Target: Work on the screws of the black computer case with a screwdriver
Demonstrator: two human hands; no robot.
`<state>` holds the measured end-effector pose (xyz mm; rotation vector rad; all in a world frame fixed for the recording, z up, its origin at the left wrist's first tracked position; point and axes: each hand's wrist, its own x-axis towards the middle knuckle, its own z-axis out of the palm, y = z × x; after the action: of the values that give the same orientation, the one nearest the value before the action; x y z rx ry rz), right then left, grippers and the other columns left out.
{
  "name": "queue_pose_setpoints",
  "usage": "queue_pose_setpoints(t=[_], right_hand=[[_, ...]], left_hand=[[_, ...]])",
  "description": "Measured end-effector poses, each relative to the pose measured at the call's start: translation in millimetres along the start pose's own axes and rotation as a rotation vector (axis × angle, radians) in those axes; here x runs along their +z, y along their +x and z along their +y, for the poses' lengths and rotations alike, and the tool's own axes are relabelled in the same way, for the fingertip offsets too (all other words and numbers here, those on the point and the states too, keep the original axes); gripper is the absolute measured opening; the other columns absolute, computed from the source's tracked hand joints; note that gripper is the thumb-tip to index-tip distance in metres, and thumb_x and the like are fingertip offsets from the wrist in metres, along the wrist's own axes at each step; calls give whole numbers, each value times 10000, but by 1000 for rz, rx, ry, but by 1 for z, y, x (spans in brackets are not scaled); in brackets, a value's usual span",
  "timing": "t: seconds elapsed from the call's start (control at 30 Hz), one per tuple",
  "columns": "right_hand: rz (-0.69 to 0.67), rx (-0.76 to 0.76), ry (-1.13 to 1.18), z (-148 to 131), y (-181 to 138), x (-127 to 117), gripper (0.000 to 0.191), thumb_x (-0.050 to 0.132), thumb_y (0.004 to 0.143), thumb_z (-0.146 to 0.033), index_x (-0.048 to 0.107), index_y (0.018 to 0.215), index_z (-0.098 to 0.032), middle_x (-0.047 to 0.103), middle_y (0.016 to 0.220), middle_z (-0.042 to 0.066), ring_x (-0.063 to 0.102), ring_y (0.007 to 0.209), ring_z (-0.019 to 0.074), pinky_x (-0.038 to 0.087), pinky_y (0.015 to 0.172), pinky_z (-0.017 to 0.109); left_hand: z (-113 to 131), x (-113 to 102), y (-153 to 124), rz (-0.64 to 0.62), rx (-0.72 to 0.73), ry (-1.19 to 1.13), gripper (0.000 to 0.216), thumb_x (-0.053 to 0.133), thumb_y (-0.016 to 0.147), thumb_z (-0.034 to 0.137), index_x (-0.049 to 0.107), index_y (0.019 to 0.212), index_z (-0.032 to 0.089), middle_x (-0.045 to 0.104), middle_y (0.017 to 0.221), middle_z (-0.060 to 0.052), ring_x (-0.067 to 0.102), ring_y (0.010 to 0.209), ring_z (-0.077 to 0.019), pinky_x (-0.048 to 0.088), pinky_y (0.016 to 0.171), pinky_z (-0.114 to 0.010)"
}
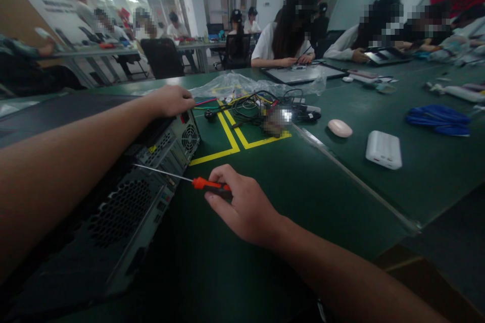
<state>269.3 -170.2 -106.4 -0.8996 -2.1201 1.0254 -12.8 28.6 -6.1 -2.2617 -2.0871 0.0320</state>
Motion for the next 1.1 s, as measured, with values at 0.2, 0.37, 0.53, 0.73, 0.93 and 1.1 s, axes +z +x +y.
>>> queue_pose_setpoints(t=[0.2, 0.37, 0.53, 0.73, 0.93, 1.1], right_hand=[[-18, 7, -2, -2, -1, -1, 135, 668, 1086, -368, 600, 1160, -278, 693, 920, -18, 608, 755, 188, 409, 761, 349], [-14, 3, -4, -2, 0, -1, 133, 663, 1078, -362, 593, 1154, -278, 688, 924, -16, 601, 751, 187, 410, 768, 353], [1, -14, -3, -1, 2, 0, 135, 657, 1072, -376, 591, 1139, -279, 676, 907, -19, 598, 749, 190, 403, 766, 357], [6, -8, -6, -2, 0, -1, 144, 670, 1069, -384, 597, 1135, -279, 692, 923, -16, 616, 766, 192, 406, 766, 350], [9, 5, -17, -1, 0, -1, 163, 694, 1080, -397, 637, 1174, -277, 723, 933, -14, 612, 755, 188, 413, 749, 342], [86, -65, -11, 3, 1, -1, 156, 704, 1088, -395, 710, 1157, -255, 781, 1036, 25, 672, 862, 205, 461, 824, 363]], left_hand=[[2, 0, 0, -13, -16, 19, 752, 455, 991, 551, 898, 1487, 199, 890, 1327, -177, 799, 1242, -421, 609, 1071, -490], [3, 0, 0, -19, -14, 47, 793, 397, 1014, 570, 866, 1526, 188, 870, 1392, -163, 775, 1310, -401, 579, 1119, -445], [1, 0, 0, -15, -3, 24, 788, 410, 1007, 572, 871, 1524, 196, 869, 1389, -175, 770, 1303, -414, 583, 1121, -474], [-2, 2, 2, -8, -11, -3, 748, 496, 1001, 626, 885, 1514, 245, 886, 1359, -155, 789, 1253, -416, 600, 1103, -494], [-4, 3, 5, 1, 3, -9, 754, 473, 1005, 605, 890, 1495, 210, 883, 1369, -186, 787, 1248, -444, 602, 1112, -536], [-5, 3, 4, -2, 15, -17, 755, 498, 990, 655, 895, 1491, 253, 891, 1336, -177, 774, 1259, -448, 597, 1116, -546]])
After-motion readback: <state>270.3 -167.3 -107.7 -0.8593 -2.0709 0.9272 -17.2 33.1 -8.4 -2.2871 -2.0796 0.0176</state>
